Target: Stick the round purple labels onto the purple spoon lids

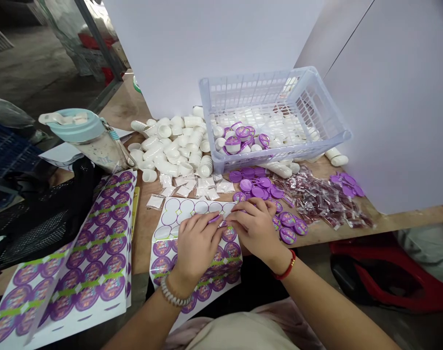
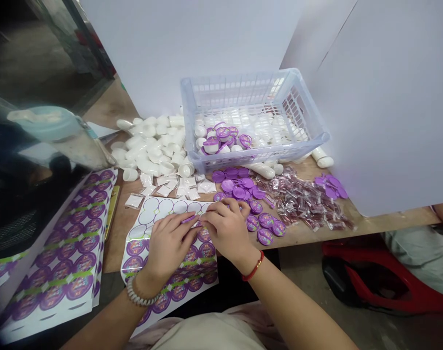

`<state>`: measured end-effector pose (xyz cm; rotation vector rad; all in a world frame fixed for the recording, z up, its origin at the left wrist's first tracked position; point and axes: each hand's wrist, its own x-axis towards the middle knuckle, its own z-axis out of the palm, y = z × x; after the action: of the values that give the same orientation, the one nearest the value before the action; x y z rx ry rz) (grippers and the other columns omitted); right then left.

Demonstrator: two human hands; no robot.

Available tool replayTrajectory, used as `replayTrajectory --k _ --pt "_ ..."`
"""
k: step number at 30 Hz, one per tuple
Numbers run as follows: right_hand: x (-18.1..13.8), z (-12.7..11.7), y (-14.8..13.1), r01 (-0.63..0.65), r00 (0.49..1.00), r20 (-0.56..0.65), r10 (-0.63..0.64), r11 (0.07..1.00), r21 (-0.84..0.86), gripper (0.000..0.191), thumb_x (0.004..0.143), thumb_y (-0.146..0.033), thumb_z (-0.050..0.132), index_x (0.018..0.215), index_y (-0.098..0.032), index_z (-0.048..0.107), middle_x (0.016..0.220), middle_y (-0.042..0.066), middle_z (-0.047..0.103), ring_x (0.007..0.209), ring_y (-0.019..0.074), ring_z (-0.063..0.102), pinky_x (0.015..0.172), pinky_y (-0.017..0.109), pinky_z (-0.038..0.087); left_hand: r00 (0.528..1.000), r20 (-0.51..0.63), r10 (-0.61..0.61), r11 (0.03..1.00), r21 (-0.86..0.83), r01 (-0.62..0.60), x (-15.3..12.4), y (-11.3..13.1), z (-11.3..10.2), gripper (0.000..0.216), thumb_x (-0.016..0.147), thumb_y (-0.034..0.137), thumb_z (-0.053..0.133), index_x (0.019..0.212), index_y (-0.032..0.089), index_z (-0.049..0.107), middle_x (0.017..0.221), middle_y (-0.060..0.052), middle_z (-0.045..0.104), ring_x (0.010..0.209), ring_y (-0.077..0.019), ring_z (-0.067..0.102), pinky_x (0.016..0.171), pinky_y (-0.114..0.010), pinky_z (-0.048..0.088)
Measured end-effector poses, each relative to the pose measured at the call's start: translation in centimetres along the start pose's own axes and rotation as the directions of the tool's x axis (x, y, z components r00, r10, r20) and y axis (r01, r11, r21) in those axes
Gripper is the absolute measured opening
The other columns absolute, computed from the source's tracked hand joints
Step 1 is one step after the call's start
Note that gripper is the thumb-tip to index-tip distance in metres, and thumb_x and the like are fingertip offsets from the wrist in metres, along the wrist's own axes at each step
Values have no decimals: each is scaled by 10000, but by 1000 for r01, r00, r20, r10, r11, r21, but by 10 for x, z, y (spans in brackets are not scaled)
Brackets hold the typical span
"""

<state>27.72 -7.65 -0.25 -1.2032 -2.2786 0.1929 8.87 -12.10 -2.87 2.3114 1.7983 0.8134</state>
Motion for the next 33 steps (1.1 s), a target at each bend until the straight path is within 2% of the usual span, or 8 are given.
replayTrajectory --k 6,12,17,21,24,28,31,33 --pt "1 2 1 49 997 -54 -52 997 -52 176 995 -228 702 855 -302 778 1049 -25 780 1114 277 544 939 478 239 1000 20 11 1000 16 -11 -1 -1 -1 269 1025 211 606 1230 262 772 1309 -50 774 1147 -310 669 958 -506 483" --pt "0 0 1 101 992 -61 -106 992 -74 175 1011 -210 663 908 -299 773 1055 -3 763 1116 288 520 961 485 263 1000 15 4 1000 14 -4 -1 -1 0 261 1027 203 607 1230 243 766 1298 -48 779 1137 -309 669 953 -501 477" --pt "-2 1 0 78 997 -5 -79 993 -85 166 1040 -227 611 958 -255 753 1100 42 743 1111 291 509 977 477 297 999 28 -26 1000 14 25 0 0 1 269 1029 219 602 1234 272 768 1315 -53 772 1158 -311 671 967 -500 485" --pt "-10 -2 -2 63 998 -5 -64 992 -108 178 1044 -200 581 955 -259 724 1113 51 724 1131 298 505 989 489 280 995 97 -24 1000 19 23 4 0 0 295 1036 281 604 1297 269 740 1373 -66 744 1223 -328 658 1017 -515 491" --pt "-18 -13 1 31 999 -43 -33 997 -65 177 1047 -202 556 968 -259 703 1124 62 702 1121 298 515 982 485 302 987 158 0 1000 23 -4 6 -3 0 402 1026 409 626 1385 238 688 1464 -104 684 1323 -361 611 1099 -550 470" --pt "-24 -33 12 -74 977 -202 71 997 -10 137 1049 -291 579 970 -263 689 1068 68 657 1048 292 556 949 477 351 977 210 25 997 65 -40 6 -11 4 618 1011 524 618 1500 148 578 1608 -170 543 1466 -404 492 1198 -623 395" --pt "-23 -44 18 -162 944 -279 174 985 66 99 1028 -315 623 965 -270 685 1045 63 643 1030 286 586 957 480 395 981 192 8 998 61 -20 7 -13 8 564 1055 455 549 1516 130 557 1629 -186 512 1508 -405 446 1225 -647 367" --pt "-21 -48 18 -168 946 -252 205 972 163 44 1000 -310 663 987 -269 671 1030 58 656 1035 282 607 950 472 433 992 129 -12 1000 -21 14 10 -10 6 480 1087 340 463 1501 125 575 1593 -193 548 1498 -379 462 1235 -622 378"
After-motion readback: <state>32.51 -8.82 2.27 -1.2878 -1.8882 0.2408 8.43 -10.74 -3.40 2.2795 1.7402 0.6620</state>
